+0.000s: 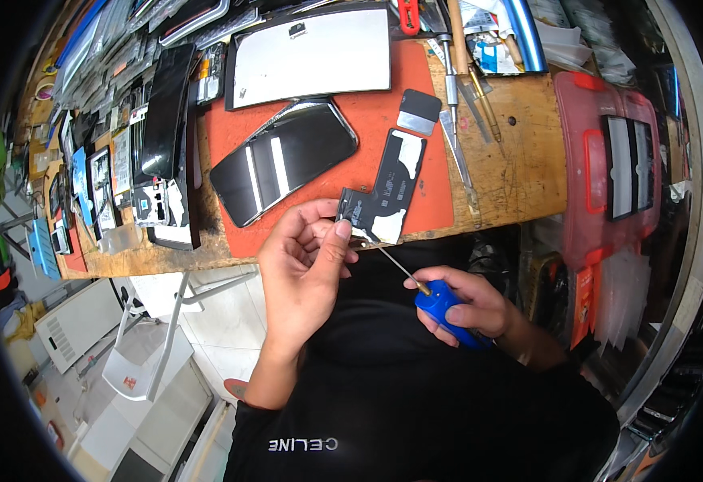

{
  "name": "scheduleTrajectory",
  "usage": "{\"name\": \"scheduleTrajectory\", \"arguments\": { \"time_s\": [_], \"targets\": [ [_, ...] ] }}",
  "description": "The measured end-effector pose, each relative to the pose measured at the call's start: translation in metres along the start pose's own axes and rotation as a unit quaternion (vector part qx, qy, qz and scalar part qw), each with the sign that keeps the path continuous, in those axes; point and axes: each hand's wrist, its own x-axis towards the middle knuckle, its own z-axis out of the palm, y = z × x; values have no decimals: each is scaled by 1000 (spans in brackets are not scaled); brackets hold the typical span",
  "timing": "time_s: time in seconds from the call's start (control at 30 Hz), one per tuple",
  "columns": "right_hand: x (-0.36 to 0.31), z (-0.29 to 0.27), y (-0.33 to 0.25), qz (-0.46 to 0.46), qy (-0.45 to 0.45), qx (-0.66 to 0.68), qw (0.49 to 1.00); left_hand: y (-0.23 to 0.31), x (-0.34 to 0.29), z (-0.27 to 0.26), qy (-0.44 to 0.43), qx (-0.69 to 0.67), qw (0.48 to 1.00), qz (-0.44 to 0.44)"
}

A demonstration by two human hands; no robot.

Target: The person removes the old battery from a smartphone, cleans the connector area with a tool, retrieves a new battery from a shelf, and installs it into the phone. The person handles the phone, battery, and a blue-handled tool throughout the process.

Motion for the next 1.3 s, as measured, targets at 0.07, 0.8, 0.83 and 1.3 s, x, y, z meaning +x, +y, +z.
{"name": "scheduleTrajectory", "arguments": {
  "time_s": [0.07, 0.8, 0.83, 1.3],
  "targets": [
    [-3, -1, 2, -11, 4, -5, 1000, 0, 0, 0, -5, -10, 1000, 1],
    [12, -6, -43, 35, -108, -237, 965, 9, -16, -20, 44, 427, 796, 427],
    [13, -9, -50, 53, -133, -225, 964, 18, -14, -29, -70, 450, 761, 462],
    [-24, 25, -181, 94, -168, -530, 826, 89, -27, -78, -527, 281, 714, 366]
  ]
}}
